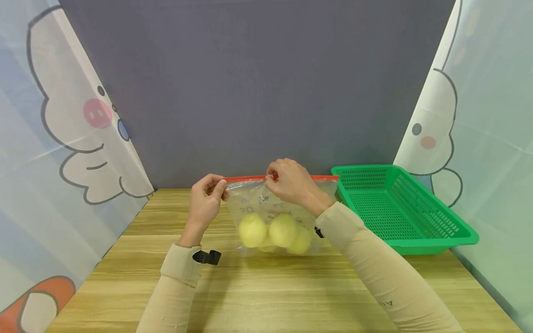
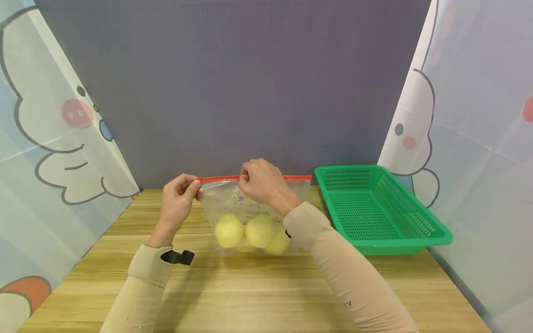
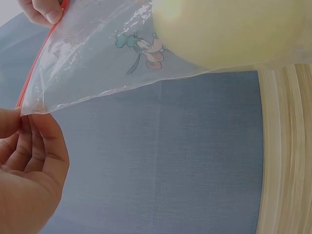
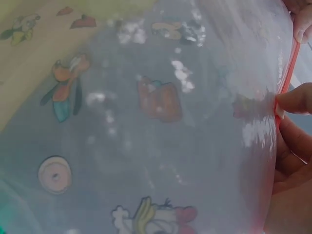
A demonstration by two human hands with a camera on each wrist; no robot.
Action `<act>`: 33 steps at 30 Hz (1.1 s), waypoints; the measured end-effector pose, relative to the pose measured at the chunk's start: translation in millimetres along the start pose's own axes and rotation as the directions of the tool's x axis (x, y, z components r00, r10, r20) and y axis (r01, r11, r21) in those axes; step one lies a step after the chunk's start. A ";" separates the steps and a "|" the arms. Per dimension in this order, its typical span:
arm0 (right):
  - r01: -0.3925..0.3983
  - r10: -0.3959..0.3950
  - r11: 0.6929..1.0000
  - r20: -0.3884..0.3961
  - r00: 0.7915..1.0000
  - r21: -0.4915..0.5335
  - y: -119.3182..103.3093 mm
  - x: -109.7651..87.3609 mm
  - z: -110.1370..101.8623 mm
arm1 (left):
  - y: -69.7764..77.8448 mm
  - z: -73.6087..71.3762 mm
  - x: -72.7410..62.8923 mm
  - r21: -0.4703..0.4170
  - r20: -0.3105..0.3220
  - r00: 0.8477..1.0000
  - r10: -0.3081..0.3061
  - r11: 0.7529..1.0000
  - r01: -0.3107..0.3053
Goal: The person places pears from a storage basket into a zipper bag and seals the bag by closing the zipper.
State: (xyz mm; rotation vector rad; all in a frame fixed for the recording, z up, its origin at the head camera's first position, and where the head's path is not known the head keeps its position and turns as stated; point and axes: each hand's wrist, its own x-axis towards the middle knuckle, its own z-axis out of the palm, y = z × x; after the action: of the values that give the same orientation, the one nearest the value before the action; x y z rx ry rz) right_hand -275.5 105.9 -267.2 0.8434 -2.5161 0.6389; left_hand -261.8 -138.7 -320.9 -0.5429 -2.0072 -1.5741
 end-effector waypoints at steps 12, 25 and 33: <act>-0.011 0.011 1.000 -0.022 1.000 0.015 8.0 -1.4 0.3 | 1.1 -0.8 0.0 -0.002 -0.009 1.000 0.006 1.000 -0.006; -0.013 0.012 1.000 -0.027 1.000 -0.019 12.3 -4.6 -2.9 | 0.6 -1.0 -0.3 0.011 -0.013 1.000 -0.005 1.000 0.005; -0.034 0.034 0.999 -0.024 0.999 -0.010 15.6 -6.1 -4.4 | 1.3 -0.3 0.2 0.007 -0.020 1.000 -0.001 1.000 0.001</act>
State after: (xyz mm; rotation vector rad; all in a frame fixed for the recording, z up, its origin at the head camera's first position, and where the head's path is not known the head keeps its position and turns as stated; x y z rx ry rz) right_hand -279.9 122.2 -271.2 0.7868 -2.5153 0.6421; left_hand -261.0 -138.7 -319.7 -0.5217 -1.9982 -1.5664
